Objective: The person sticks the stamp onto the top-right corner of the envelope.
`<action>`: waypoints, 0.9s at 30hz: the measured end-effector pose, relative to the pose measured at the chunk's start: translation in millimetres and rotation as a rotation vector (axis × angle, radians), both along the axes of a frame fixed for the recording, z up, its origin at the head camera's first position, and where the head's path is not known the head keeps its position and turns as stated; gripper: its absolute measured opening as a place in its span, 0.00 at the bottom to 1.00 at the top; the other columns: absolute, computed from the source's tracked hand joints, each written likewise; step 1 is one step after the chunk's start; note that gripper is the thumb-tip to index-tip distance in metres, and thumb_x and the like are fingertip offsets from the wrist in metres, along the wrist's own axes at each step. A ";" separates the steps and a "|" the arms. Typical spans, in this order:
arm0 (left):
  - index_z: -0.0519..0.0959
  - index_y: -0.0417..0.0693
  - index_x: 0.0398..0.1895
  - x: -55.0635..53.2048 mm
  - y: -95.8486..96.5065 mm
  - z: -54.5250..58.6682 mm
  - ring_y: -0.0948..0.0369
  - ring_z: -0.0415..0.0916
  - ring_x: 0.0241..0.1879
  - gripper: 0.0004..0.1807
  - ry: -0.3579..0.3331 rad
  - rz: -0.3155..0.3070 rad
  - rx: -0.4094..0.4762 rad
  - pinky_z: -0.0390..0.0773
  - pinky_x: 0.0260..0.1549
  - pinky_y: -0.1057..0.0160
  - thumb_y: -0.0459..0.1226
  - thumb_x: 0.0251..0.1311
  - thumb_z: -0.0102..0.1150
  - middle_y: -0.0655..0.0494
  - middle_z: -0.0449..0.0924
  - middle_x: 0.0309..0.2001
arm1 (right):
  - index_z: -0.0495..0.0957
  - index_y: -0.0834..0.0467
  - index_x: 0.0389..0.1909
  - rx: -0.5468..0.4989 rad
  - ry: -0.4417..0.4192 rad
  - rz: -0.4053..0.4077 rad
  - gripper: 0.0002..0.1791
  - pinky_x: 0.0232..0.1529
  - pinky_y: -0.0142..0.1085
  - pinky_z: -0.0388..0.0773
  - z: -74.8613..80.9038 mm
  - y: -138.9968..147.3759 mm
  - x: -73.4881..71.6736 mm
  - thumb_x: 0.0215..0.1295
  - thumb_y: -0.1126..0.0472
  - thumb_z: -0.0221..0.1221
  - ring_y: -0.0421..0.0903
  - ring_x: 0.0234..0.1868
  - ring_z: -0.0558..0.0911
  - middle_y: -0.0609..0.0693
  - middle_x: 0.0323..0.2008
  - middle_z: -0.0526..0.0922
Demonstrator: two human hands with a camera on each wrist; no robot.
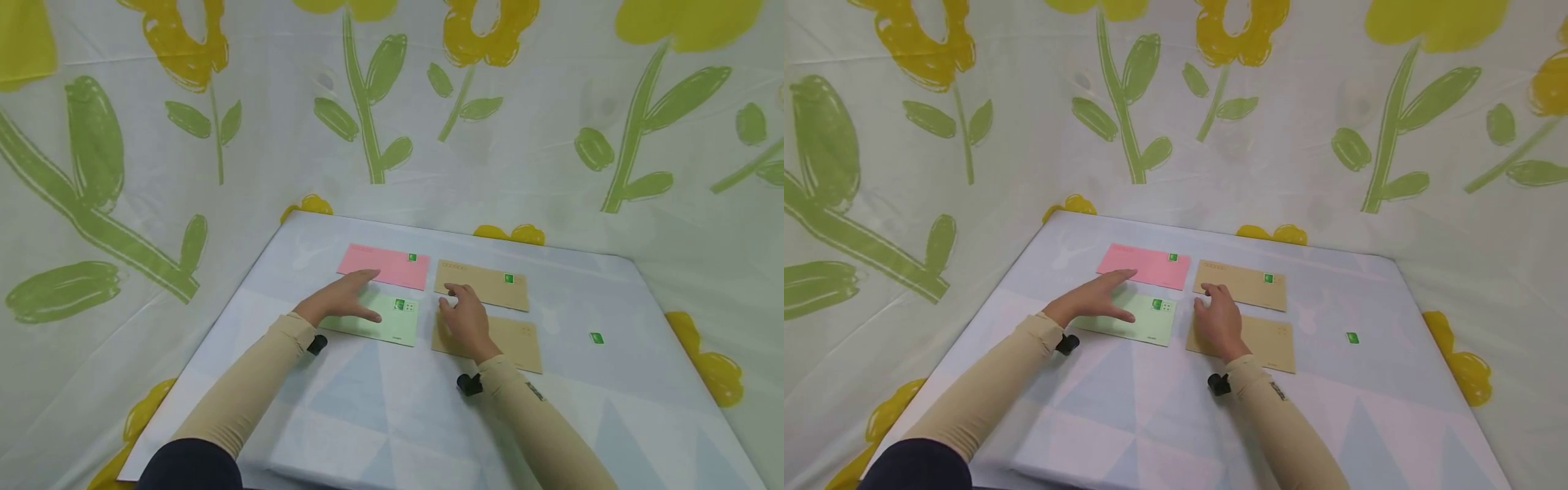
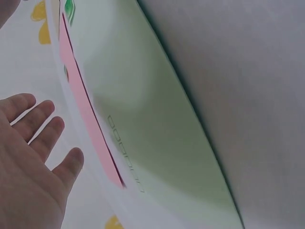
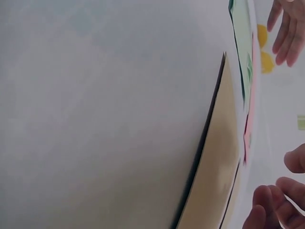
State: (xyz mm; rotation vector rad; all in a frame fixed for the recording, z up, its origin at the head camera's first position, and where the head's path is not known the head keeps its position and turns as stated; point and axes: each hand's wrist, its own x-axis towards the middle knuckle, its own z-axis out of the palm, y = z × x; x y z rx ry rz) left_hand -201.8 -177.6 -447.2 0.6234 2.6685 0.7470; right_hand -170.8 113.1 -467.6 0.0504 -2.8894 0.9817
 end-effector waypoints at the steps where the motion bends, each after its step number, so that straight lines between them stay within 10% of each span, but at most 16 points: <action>1: 0.51 0.49 0.82 -0.1 1.4 0.1 0.52 0.46 0.80 0.63 0.000 -0.001 -0.001 0.51 0.78 0.50 0.58 0.48 0.78 0.52 0.50 0.81 | 0.75 0.58 0.67 -0.005 0.000 -0.002 0.25 0.47 0.47 0.81 -0.1 2.1 0.4 0.73 0.54 0.58 0.53 0.44 0.80 0.56 0.58 0.79; 27: 0.52 0.50 0.82 -4.2 35.3 3.3 0.52 0.45 0.80 0.63 0.017 -0.067 -0.007 0.51 0.78 0.49 0.59 0.47 0.78 0.53 0.51 0.81 | 0.73 0.62 0.68 0.011 0.018 -0.044 0.25 0.44 0.49 0.80 3.7 55.2 9.8 0.74 0.55 0.56 0.54 0.44 0.80 0.60 0.58 0.77</action>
